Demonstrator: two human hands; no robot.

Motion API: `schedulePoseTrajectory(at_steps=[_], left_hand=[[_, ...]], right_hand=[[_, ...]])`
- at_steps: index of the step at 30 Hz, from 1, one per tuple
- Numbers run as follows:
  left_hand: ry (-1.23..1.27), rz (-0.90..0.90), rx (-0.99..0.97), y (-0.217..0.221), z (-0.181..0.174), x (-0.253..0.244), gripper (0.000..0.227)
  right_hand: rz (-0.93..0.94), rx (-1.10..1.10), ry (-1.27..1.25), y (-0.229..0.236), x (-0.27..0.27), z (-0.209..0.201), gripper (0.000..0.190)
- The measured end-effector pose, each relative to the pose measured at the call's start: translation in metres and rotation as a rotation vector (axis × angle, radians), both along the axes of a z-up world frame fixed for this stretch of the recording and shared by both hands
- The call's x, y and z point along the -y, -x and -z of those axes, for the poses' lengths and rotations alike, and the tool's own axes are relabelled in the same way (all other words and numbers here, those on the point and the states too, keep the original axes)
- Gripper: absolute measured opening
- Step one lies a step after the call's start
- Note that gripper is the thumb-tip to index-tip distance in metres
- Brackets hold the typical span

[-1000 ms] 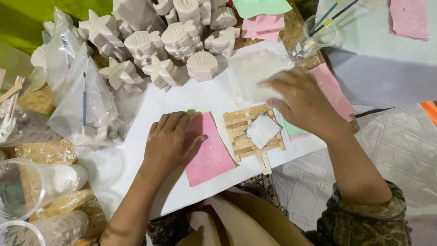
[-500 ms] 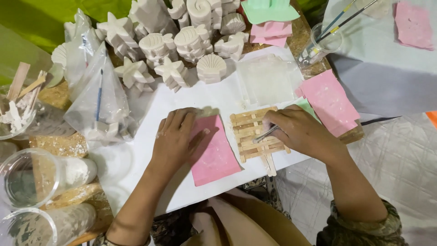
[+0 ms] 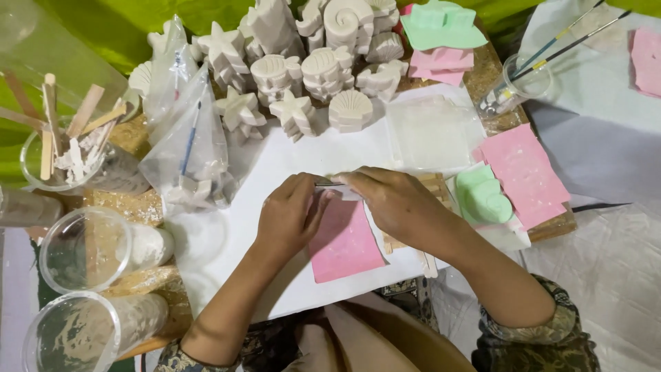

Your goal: Trimming and refining the edges of small molded dough shapes using a thin tool and occasionally mixing materials.

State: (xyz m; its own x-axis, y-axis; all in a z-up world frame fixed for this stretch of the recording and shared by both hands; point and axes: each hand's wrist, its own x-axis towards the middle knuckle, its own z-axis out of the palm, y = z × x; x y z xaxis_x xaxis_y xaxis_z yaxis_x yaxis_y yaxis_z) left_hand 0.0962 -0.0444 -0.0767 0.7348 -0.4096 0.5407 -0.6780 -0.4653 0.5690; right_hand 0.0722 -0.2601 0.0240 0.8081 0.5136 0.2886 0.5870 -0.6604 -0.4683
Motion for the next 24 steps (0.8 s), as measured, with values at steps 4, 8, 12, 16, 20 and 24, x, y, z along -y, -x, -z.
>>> schedulePoseTrajectory(at_steps=[4,8,12,16,20,24], left_hand=[[-0.046,-0.172,0.065,0.002,-0.014,-0.005,0.012],[-0.078,-0.232,0.116,0.004,-0.028,-0.004,0.02],[-0.105,-0.267,0.194,0.0,-0.032,-0.006,0.02],[-0.119,-0.262,0.188,0.0,-0.035,-0.007,0.013],[-0.132,-0.259,0.209,-0.001,-0.034,-0.007,0.011],[-0.142,-0.267,0.232,-0.001,-0.036,-0.007,0.011]], right_hand=[[0.065,0.012,0.121,-0.047,0.015,-0.022,0.029],[0.295,0.235,0.045,-0.132,0.036,-0.02,0.035],[0.346,0.33,0.096,-0.205,0.049,0.01,0.046],[0.452,0.158,0.107,-0.231,0.043,0.022,0.078],[0.497,0.103,0.167,-0.24,0.039,0.028,0.091],[0.495,0.101,0.167,-0.241,0.038,0.027,0.087]])
